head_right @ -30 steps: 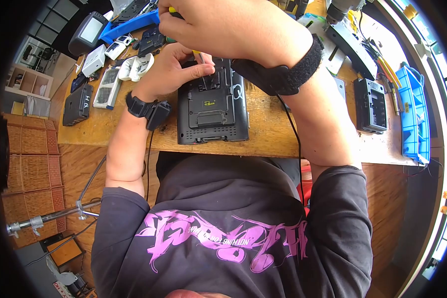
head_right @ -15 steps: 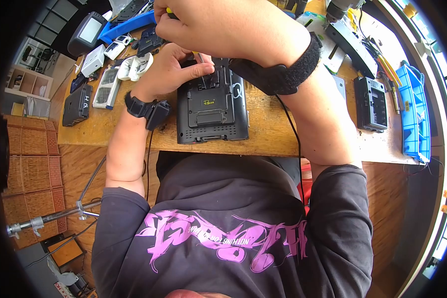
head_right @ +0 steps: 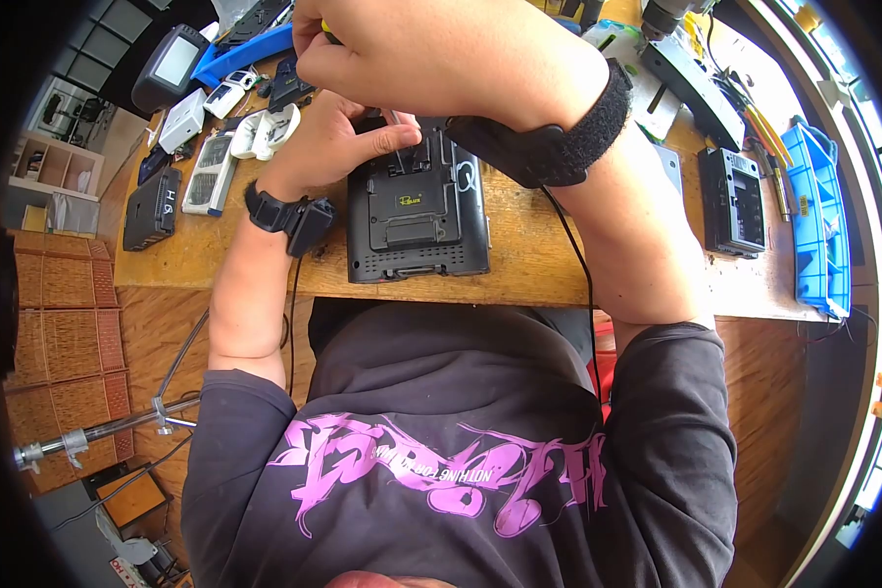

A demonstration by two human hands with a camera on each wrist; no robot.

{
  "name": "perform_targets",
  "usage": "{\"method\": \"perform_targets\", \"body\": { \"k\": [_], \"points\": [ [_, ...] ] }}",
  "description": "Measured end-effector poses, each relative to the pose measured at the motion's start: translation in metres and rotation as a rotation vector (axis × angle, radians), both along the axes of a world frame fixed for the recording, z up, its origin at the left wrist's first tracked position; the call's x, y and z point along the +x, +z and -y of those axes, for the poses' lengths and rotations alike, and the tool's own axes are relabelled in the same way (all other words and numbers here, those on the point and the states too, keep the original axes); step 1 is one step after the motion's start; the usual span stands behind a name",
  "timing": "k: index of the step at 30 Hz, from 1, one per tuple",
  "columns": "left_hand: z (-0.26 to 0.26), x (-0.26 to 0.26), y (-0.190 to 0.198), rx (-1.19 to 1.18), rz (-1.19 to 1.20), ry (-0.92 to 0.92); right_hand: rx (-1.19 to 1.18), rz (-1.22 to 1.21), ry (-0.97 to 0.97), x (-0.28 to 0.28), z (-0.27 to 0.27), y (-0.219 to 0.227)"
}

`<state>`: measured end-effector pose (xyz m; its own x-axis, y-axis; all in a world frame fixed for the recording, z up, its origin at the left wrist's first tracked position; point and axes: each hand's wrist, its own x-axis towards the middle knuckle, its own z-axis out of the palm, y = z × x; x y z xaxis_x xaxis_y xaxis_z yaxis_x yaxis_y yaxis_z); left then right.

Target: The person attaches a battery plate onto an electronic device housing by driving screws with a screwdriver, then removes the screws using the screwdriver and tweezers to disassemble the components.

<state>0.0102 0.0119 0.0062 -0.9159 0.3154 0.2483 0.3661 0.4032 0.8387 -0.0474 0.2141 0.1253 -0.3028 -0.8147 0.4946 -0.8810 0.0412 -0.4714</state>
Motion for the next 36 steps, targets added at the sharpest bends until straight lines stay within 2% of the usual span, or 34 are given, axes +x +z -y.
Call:
{"method": "perform_targets", "body": {
  "k": [4, 6, 10, 16, 19, 25, 27, 31, 33, 34, 36],
  "points": [
    [0.001, -0.002, -0.004, 0.008, -0.008, 0.002, 0.06, 0.085, -0.031, 0.006, -0.003, 0.014],
    [-0.001, 0.001, 0.0, -0.005, -0.027, 0.013, 0.103, 0.139, 0.131, 0.01, -0.018, 0.032],
    [0.0, 0.002, 0.0, -0.068, -0.115, 0.027, 0.061, 0.141, 0.146, 0.012, -0.015, 0.024],
    [-0.002, 0.001, 0.0, -0.04, -0.092, 0.022, 0.05, 0.117, 0.072, 0.002, 0.0, 0.004],
    [0.0, 0.0, -0.002, -0.041, -0.082, 0.003, -0.02, 0.02, 0.022, 0.001, 0.002, -0.002],
    [-0.001, 0.0, -0.002, -0.046, -0.084, 0.019, 0.114, 0.083, -0.076, 0.01, 0.002, 0.009],
    [-0.001, 0.0, -0.003, -0.04, -0.086, 0.014, 0.05, 0.089, -0.001, 0.005, 0.002, 0.003],
    [-0.002, 0.0, -0.002, -0.022, -0.081, 0.008, 0.055, 0.084, -0.005, 0.006, -0.001, 0.008],
    [-0.002, 0.0, -0.003, -0.011, -0.082, 0.009, 0.092, 0.121, 0.124, 0.008, -0.014, 0.022],
    [-0.003, 0.001, -0.003, -0.001, -0.083, 0.01, 0.092, 0.121, 0.124, 0.003, -0.008, 0.012],
    [-0.001, 0.001, -0.002, -0.015, -0.086, 0.01, -0.083, -0.095, 0.064, -0.012, 0.009, -0.016]
  ]
}}
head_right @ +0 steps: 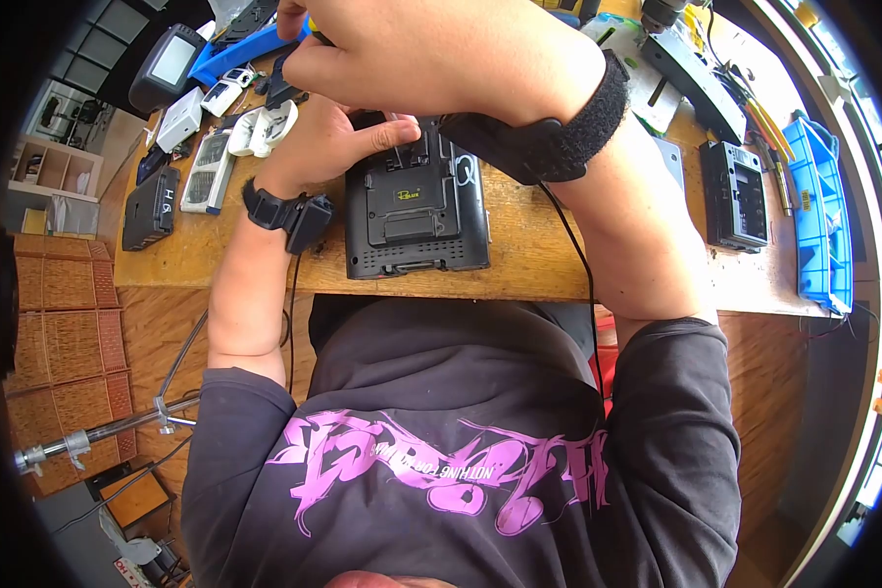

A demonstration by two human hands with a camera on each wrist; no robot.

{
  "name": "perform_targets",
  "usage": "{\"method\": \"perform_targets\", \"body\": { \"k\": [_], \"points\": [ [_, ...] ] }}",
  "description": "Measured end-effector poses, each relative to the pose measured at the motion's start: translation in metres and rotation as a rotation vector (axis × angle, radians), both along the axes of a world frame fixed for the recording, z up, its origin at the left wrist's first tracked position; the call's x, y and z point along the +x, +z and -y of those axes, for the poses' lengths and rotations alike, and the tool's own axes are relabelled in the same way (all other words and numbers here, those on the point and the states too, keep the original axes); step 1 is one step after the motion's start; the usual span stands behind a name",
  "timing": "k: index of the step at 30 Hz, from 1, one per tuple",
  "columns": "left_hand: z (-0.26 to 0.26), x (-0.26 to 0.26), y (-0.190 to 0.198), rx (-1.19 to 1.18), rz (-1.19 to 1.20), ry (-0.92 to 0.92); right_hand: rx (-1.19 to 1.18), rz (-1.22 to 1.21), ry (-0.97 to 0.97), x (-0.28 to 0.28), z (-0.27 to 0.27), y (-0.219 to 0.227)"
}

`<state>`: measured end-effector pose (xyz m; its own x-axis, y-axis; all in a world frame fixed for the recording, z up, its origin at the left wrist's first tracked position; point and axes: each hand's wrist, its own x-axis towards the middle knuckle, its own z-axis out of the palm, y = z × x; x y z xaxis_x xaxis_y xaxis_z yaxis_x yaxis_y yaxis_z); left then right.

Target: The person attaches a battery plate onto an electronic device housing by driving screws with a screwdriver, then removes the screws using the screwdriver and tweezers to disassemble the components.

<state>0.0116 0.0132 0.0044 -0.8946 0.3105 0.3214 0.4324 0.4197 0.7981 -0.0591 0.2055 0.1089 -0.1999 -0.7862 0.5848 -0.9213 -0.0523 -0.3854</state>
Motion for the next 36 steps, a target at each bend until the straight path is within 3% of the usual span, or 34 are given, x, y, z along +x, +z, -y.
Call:
{"method": "perform_targets", "body": {
  "k": [2, 4, 5, 7, 10, 12, 18, 21, 24, 26, 28, 31, 34, 36],
  "points": [
    [-0.001, 0.0, -0.001, -0.014, -0.003, 0.001, 0.007, 0.042, -0.011, 0.002, 0.0, 0.0],
    [-0.005, 0.0, -0.006, 0.295, -0.028, -0.105, 0.013, 0.085, -0.019, 0.007, -0.001, 0.003],
    [-0.003, 0.0, -0.005, 0.293, -0.027, -0.104, 0.08, 0.168, -0.045, 0.011, -0.004, 0.008],
    [0.003, 0.0, -0.003, 0.312, 0.153, -0.094, 0.146, 0.253, -0.075, 0.018, -0.015, 0.024],
    [0.006, -0.004, -0.005, 0.278, 0.149, -0.088, 0.122, 0.222, 0.039, 0.018, -0.024, 0.032],
    [0.004, -0.004, -0.007, 0.28, 0.157, -0.07, 0.037, 0.039, -0.076, 0.004, -0.006, 0.01],
    [0.003, -0.005, -0.008, 0.262, 0.152, -0.013, 0.044, 0.042, -0.201, 0.012, -0.012, 0.022],
    [0.003, -0.005, -0.008, 0.263, 0.186, 0.003, -0.053, -0.071, -0.125, 0.027, -0.028, 0.033],
    [0.003, -0.004, -0.007, 0.227, 0.18, 0.023, 0.108, 0.104, -0.203, 0.016, -0.015, 0.031],
    [-0.001, -0.002, -0.003, 0.194, 0.15, 0.033, 0.107, 0.016, -0.207, 0.013, -0.018, 0.027],
    [-0.006, 0.0, 0.003, 0.477, 0.144, -0.129, 0.102, -0.07, -0.212, 0.018, -0.021, 0.026],
    [0.0, -0.003, -0.002, 0.423, 0.195, -0.113, 0.008, -0.148, -0.229, 0.032, -0.027, 0.031],
    [0.002, -0.005, -0.011, 0.28, 0.099, -0.012, 0.052, -0.108, -0.11, 0.023, -0.028, 0.033],
    [0.005, -0.009, -0.012, 0.228, 0.057, -0.014, 0.148, 0.068, -0.114, 0.015, -0.019, 0.031]
  ]
}}
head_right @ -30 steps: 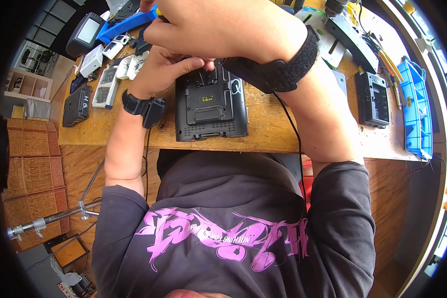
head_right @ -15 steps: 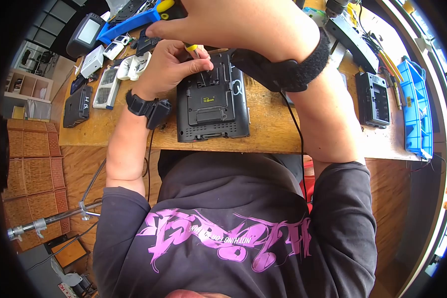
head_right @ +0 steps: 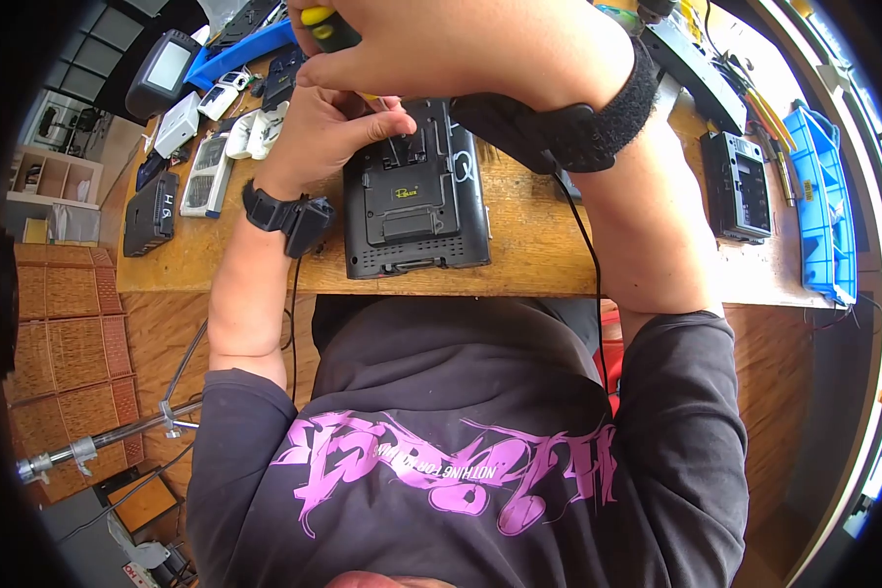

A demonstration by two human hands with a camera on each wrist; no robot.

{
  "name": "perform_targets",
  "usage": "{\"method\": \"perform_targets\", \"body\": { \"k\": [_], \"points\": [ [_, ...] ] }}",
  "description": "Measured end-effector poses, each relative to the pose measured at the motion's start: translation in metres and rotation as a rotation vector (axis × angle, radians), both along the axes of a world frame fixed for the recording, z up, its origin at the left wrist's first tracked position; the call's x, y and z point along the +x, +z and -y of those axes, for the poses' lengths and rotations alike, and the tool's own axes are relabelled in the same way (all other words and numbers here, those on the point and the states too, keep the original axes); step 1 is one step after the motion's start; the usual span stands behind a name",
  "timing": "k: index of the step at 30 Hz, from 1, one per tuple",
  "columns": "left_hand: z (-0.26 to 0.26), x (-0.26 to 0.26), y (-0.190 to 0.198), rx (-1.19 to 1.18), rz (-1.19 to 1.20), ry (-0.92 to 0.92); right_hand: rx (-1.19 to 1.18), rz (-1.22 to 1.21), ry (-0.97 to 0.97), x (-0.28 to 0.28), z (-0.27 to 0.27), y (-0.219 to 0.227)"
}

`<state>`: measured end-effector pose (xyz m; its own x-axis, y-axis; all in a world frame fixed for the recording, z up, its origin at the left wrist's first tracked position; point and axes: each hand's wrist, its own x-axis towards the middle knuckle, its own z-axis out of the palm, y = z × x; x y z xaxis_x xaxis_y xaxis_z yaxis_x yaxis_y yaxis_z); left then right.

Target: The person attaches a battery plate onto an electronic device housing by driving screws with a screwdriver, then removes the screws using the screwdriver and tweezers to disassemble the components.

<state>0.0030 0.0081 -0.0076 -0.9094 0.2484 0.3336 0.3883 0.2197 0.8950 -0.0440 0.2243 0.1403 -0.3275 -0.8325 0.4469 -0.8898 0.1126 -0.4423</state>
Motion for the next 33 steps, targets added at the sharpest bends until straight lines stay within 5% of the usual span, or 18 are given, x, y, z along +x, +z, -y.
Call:
{"method": "perform_targets", "body": {
  "k": [2, 5, 7, 14, 16, 20, 22, 26, 28, 33],
  "points": [
    [-0.003, -0.002, -0.001, -0.049, -0.04, -0.002, 0.009, -0.004, -0.004, -0.001, 0.001, -0.001],
    [-0.009, 0.0, 0.002, 0.218, -0.098, -0.083, 0.02, -0.028, -0.01, 0.012, -0.009, 0.013],
    [-0.006, 0.007, 0.009, 0.156, 0.094, -0.073, 0.021, -0.043, -0.017, 0.014, -0.016, 0.013],
    [-0.008, 0.001, 0.008, -0.088, -0.045, 0.001, -0.017, -0.142, -0.033, 0.019, -0.015, 0.007],
    [-0.02, 0.005, 0.01, 0.276, -0.078, -0.082, -0.05, -0.216, -0.039, 0.015, -0.016, -0.002],
    [-0.004, 0.003, 0.002, 0.19, 0.037, 0.001, -0.123, -0.25, -0.001, 0.013, -0.018, -0.006],
    [0.002, -0.005, 0.0, -0.031, -0.087, -0.037, -0.12, -0.254, -0.007, 0.01, -0.013, -0.004],
    [-0.011, -0.001, 0.005, 0.131, -0.207, -0.18, 0.078, -0.074, 0.03, -0.005, -0.015, 0.008],
    [-0.012, 0.01, 0.008, 0.196, 0.061, -0.03, 0.092, 0.02, 0.064, 0.003, -0.021, 0.01],
    [0.0, -0.007, -0.004, -0.057, -0.171, -0.096, 0.024, -0.156, -0.045, 0.015, -0.02, 0.003]
  ]
}}
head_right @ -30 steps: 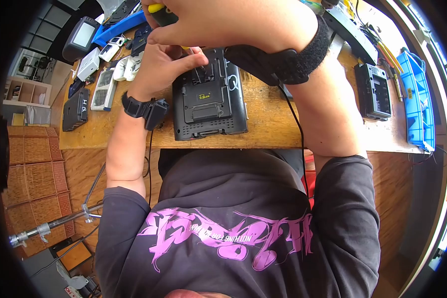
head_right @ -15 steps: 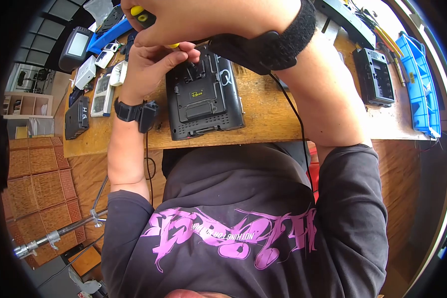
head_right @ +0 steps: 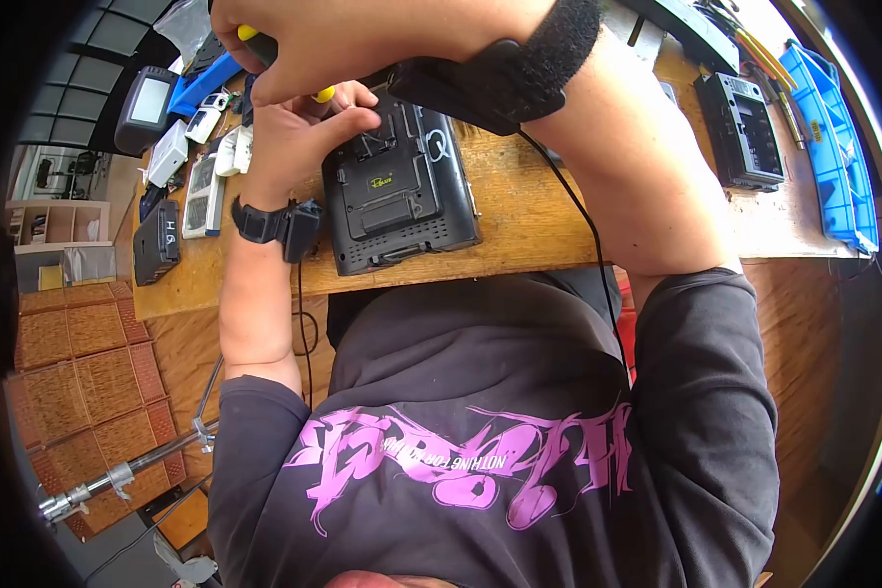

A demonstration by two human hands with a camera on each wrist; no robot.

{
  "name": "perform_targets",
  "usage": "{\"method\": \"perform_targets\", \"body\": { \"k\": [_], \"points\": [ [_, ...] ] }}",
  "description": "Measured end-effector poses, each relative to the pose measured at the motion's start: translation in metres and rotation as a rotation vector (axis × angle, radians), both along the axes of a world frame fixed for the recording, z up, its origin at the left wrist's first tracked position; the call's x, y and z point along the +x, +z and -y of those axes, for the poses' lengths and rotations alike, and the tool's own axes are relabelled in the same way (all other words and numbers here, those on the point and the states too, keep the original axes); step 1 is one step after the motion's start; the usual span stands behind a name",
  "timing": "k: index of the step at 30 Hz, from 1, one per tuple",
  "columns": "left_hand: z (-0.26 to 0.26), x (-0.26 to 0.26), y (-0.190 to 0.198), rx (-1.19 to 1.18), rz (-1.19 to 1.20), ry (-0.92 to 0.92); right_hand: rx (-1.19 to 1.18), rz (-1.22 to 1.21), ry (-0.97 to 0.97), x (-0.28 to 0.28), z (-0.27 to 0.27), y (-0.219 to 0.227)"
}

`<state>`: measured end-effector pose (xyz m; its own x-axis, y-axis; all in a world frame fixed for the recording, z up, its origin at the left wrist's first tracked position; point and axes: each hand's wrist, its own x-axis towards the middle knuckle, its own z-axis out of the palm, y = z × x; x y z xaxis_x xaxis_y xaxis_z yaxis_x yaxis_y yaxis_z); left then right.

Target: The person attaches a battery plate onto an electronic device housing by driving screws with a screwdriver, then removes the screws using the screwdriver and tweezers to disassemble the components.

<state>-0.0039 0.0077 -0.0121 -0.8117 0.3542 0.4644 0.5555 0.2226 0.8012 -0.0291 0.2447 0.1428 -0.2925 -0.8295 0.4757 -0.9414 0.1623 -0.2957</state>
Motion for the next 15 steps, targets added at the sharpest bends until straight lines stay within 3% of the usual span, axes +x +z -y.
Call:
{"method": "perform_targets", "body": {
  "k": [2, 3, 7, 9, 11, 13, 15],
  "points": [
    [-0.02, 0.008, 0.012, 0.274, 0.042, -0.075, -0.015, 0.026, 0.064, -0.006, -0.008, 0.002],
    [-0.018, 0.01, 0.012, 0.272, 0.044, -0.076, -0.029, 0.05, 0.129, -0.008, -0.012, 0.004],
    [-0.011, 0.012, 0.009, 0.189, 0.133, 0.066, 0.036, 0.123, 0.034, 0.006, -0.009, 0.021],
    [-0.004, 0.01, 0.003, 0.193, 0.136, 0.122, 0.199, 0.208, -0.079, 0.01, -0.002, 0.032],
    [0.009, 0.003, 0.004, -0.205, -0.053, 0.246, 0.112, 0.123, -0.025, 0.005, -0.007, 0.018],
    [-0.001, 0.006, 0.004, -0.158, -0.095, 0.204, 0.025, 0.038, 0.028, 0.005, -0.008, 0.019],
    [-0.008, 0.008, 0.017, -0.111, -0.137, 0.159, 0.142, 0.26, -0.124, 0.009, -0.006, 0.033]
  ]
}}
